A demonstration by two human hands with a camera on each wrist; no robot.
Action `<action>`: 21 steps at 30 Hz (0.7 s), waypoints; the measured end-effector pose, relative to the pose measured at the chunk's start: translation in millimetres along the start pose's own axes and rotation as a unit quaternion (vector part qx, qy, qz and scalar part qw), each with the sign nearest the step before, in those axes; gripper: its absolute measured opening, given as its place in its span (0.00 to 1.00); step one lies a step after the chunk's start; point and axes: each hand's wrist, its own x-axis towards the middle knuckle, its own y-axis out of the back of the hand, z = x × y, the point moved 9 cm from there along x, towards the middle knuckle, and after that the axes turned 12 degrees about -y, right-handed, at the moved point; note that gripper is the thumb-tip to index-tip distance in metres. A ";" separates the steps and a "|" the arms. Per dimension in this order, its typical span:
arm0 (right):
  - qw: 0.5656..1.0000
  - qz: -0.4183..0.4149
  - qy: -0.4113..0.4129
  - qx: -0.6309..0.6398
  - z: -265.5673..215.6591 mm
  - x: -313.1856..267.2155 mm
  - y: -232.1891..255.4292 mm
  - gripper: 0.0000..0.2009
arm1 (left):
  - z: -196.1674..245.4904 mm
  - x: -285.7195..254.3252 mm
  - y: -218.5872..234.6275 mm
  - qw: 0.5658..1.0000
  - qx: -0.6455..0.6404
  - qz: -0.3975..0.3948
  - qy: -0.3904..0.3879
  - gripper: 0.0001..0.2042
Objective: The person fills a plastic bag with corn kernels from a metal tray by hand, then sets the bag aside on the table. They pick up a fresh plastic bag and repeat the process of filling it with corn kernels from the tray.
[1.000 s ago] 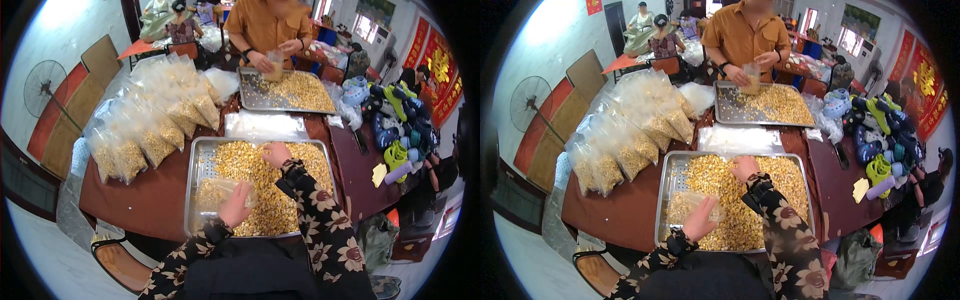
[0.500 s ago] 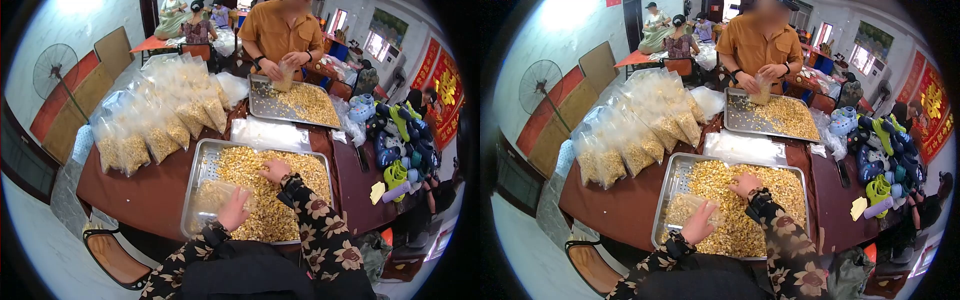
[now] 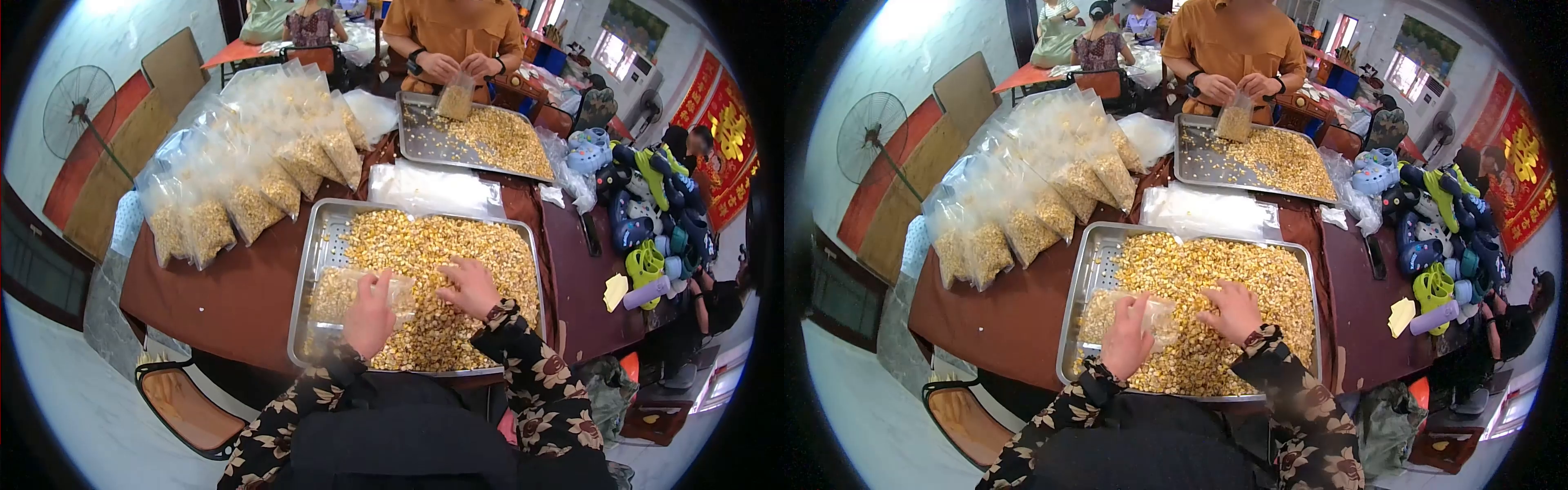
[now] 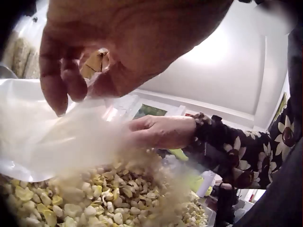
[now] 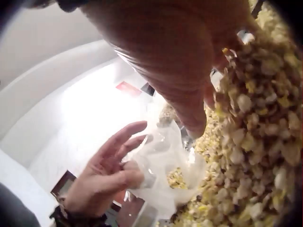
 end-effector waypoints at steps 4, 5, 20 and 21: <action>0.996 0.068 -0.038 -0.038 7.2 -11.5 27.0 0.24 | -13.6 -2.1 -12.4 0.999 -0.039 -0.009 -0.035 0.11; 0.996 0.052 -0.064 -0.037 10.7 -13.1 24.5 0.23 | -12.9 -2.0 -12.4 0.999 -0.039 -0.010 -0.035 0.11; 0.872 -0.030 -0.203 0.444 34.4 -8.8 -16.4 0.06 | -15.8 15.4 -10.5 0.983 -0.179 0.021 -0.021 0.10; 0.809 -0.113 -0.215 0.535 22.0 -9.8 -29.4 0.07 | -15.4 16.3 -11.5 0.984 -0.176 0.020 -0.025 0.10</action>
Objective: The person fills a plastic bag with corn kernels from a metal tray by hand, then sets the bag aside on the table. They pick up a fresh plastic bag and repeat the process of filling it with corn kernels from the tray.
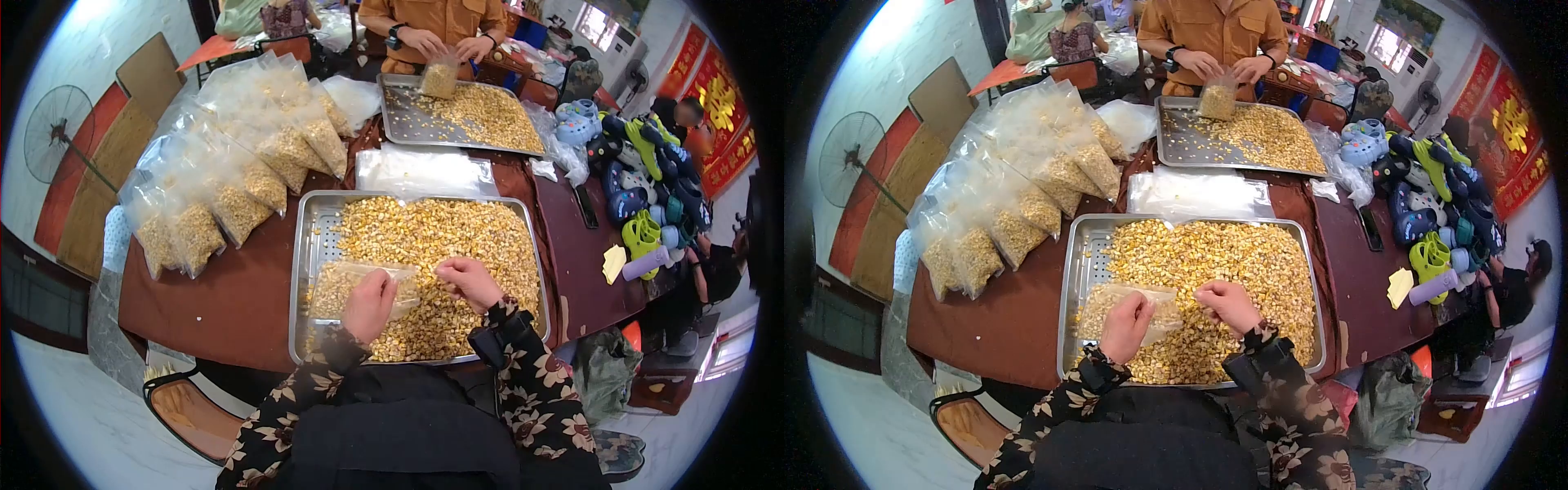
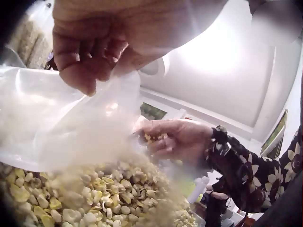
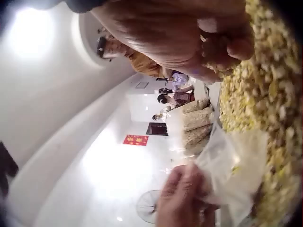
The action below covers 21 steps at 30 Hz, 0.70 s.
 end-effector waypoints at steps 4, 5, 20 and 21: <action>0.969 -0.141 -0.131 0.155 17.9 -1.2 -60.9 0.08 | -1.2 1.3 -0.5 1.000 0.000 0.000 -0.001 0.10; 0.957 -0.155 -0.172 0.176 25.7 -1.2 -73.5 0.07 | -1.2 1.2 -0.5 1.000 -0.002 -0.004 -0.003 0.10; 0.906 0.078 0.085 -0.408 -18.6 -8.7 -105.2 0.13 | -14.8 6.7 18.4 0.998 -0.017 -0.058 0.000 0.07; 0.906 0.080 0.083 -0.407 -18.1 -11.6 -106.0 0.13 | -13.8 8.9 19.4 0.998 -0.031 -0.058 -0.011 0.06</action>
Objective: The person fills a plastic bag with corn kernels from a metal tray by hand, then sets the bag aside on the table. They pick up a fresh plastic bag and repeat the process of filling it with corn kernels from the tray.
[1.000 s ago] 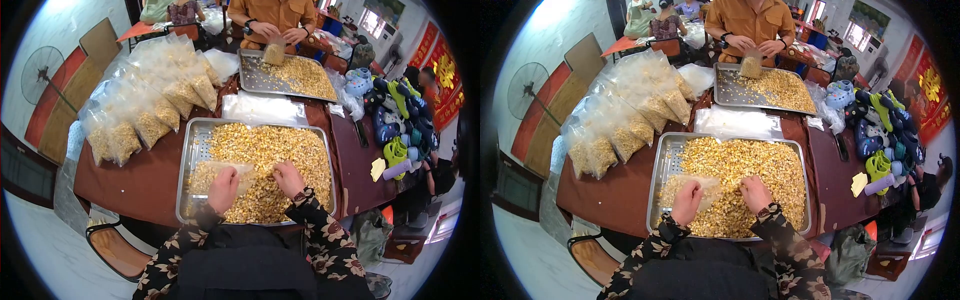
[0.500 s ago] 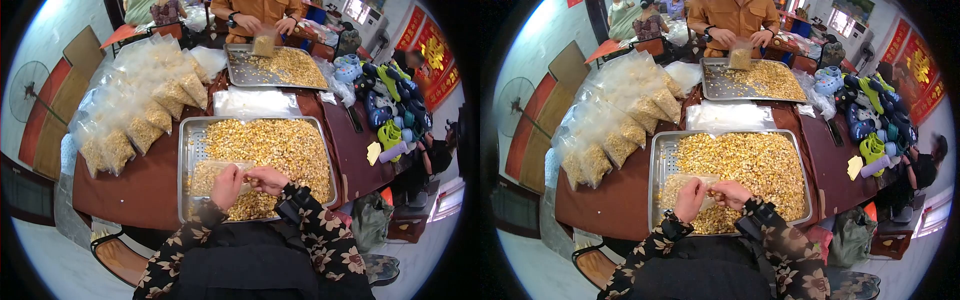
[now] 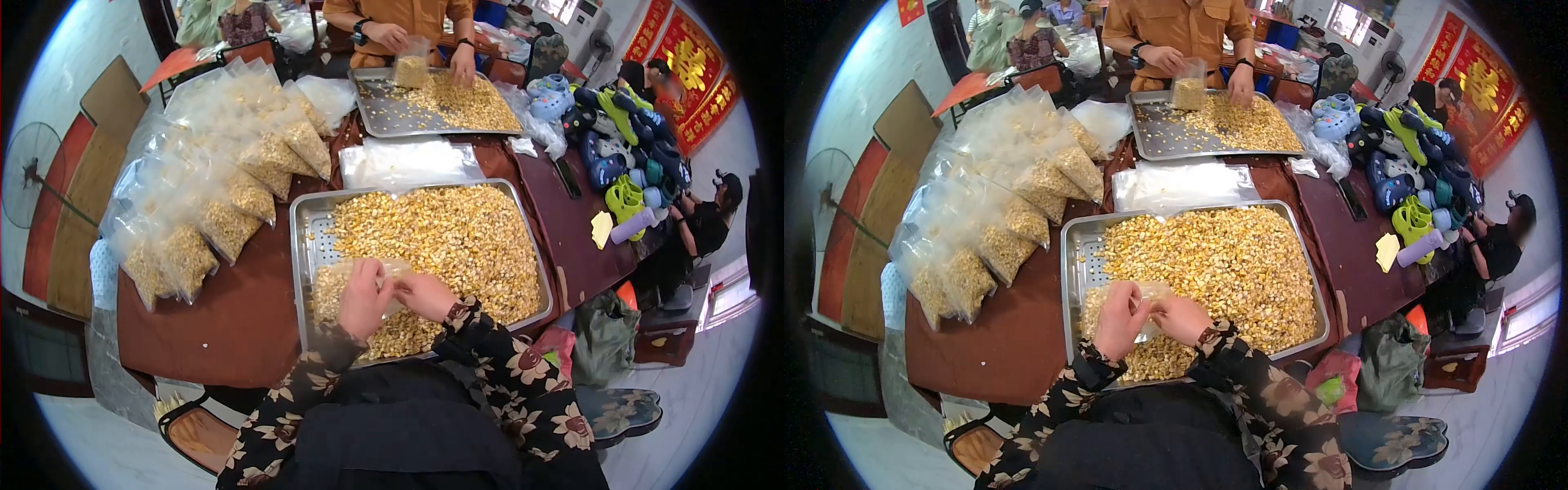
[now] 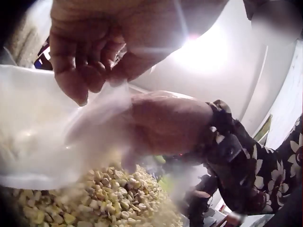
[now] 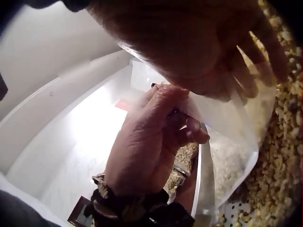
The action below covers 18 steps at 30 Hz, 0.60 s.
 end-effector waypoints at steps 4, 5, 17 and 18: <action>0.997 0.024 0.040 0.062 -2.0 -8.1 -1.7 0.11 | 24.8 8.3 -10.7 0.981 0.077 -0.134 -0.121 0.04; 0.998 0.033 0.035 0.047 -2.7 -8.0 -1.0 0.11 | 24.2 8.2 -9.8 0.980 0.075 -0.138 -0.125 0.04; 1.000 0.009 -0.002 0.005 -22.2 -36.2 -15.7 0.11 | -15.3 0.7 -11.5 0.970 0.161 -0.173 -0.061 0.13; 1.000 -0.003 -0.027 -0.004 -21.0 -37.4 -16.7 0.12 | -15.8 -1.5 -11.2 0.970 0.149 -0.180 -0.068 0.15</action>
